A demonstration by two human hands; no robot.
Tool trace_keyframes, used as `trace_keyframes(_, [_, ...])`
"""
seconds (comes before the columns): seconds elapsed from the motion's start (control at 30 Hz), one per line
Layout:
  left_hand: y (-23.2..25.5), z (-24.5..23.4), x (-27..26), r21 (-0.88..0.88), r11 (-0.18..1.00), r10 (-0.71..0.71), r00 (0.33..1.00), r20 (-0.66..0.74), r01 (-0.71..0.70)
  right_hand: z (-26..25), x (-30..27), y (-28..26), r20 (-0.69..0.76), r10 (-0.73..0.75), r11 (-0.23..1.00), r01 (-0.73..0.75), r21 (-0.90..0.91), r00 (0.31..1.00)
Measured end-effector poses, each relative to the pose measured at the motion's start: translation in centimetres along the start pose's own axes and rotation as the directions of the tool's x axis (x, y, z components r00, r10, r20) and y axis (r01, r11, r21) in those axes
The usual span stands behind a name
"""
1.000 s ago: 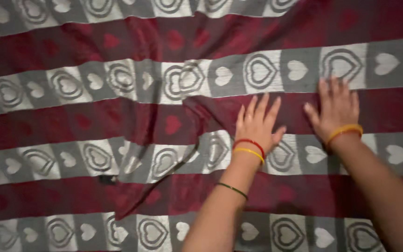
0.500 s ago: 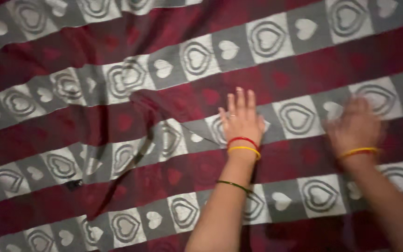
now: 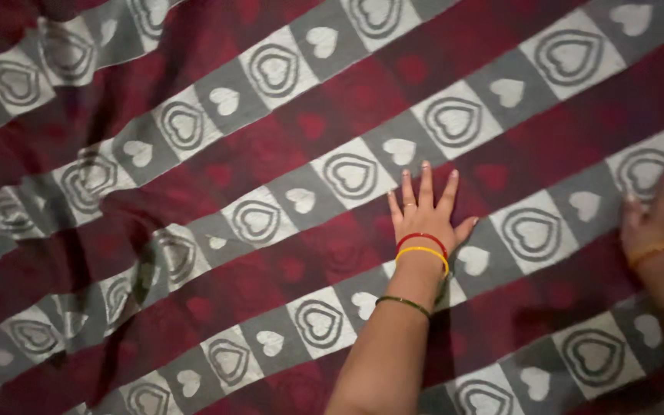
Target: The person folds a large, patterned piece of fabric on a flat surface. They smooth out the material with their hands, fold it in half lengthwise, and then fold it again to create a smaller, neat rectangle.
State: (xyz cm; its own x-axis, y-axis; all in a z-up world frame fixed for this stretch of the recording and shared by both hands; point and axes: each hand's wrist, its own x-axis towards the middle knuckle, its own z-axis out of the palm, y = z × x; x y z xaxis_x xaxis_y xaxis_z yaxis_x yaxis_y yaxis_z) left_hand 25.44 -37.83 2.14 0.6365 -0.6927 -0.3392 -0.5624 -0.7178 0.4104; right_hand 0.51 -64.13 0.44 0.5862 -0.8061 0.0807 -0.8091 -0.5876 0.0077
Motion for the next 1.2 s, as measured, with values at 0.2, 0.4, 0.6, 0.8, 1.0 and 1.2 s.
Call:
trace_keyframes(0.2, [1.5, 0.5, 0.1, 0.096, 0.992, -0.088, 0.99, 0.106, 0.078, 0.8, -1.6, -10.0, 0.022, -0.46, 0.886, 0.458, 0.067, 0.887])
trace_keyframes(0.4, [1.3, 0.8, 0.2, 0.138, 0.988, -0.086, 0.988, 0.129, 0.068, -2.3, -2.1, -8.9, 0.159, -0.307, 0.95, 0.292, 0.108, 0.938])
trace_keyframes(0.6, [0.8, 1.1, -0.4, 0.169, 0.984, -0.069, 0.996, 0.06, 0.058, -2.5, -1.7, -1.0, 0.192, -0.096, 0.995, 0.092, 0.031, 0.977])
trace_keyframes(0.8, [1.7, 2.2, 0.3, 0.22, 0.975, -0.033, 0.999, -0.021, 0.036, -0.8, -3.4, -0.9, 0.096, -0.008, 0.995, -0.001, 0.095, 0.995])
trace_keyframes(1.0, [5.2, 3.7, 2.0, 0.226, 0.974, 0.082, 0.976, -0.201, -0.035, -2.1, -1.5, -1.0, 0.039, -0.004, 0.988, -0.003, 0.157, 0.999])
trace_keyframes(1.2, [19.4, 6.0, 9.3, 0.134, 0.883, 0.468, 0.852, -0.232, -0.449, -3.9, 8.3, 4.9, -0.069, 0.05, 0.944, -0.024, 0.328, 0.996])
